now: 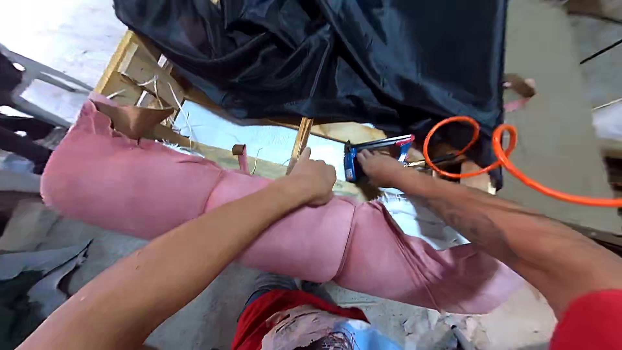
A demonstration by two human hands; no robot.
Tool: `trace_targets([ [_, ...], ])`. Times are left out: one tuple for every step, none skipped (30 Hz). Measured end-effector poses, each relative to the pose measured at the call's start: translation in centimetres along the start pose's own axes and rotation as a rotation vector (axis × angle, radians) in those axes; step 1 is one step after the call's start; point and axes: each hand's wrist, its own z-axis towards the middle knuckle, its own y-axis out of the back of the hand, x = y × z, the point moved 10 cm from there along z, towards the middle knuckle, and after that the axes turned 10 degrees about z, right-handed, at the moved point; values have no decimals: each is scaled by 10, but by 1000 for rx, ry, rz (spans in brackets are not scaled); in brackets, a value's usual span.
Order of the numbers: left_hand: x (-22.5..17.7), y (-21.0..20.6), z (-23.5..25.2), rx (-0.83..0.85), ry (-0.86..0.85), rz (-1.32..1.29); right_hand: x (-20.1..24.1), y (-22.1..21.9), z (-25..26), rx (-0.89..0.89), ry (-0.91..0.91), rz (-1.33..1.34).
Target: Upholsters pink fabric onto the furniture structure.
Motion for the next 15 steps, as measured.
trace_targets([
  [-1,-2,-1,3,-4,20,4,2,2,19,20,-63],
  [-3,-3,-2,7,-9,33,9,6,1,46,26,-94],
  [-3,-2,-4,-4,-15,36,18,14,-3,74,24,-114],
  [-3,0,-6,-32,-28,24,30,29,-8,91,20,-136],
  [-2,-1,-9,-50,-41,16,44,46,-17,78,22,-155],
  [-2,-2,-11,-51,-51,9,58,64,-30,64,15,-163],
  [-1,-2,-13,-51,-57,-1,70,89,-43,67,-22,-141],
  [2,0,-14,-45,-57,-14,79,116,-55,83,-69,-66],
  [2,2,-14,-38,-62,-35,88,140,-68,116,-116,69],
  [1,3,-15,-26,-72,-57,94,157,-83,168,-188,243],
  [1,4,-16,-13,-87,-75,98,165,-97,228,-289,467],
  [2,3,-14,-35,-98,-76,103,166,-111,277,-397,720],
  [3,2,-14,-59,-114,-78,108,162,-121,306,-486,933],
  [4,2,-14,-82,-126,-80,113,157,-128,320,-557,1062],
  [4,3,-15,-91,-139,-87,116,151,-132,324,-610,1128],
])
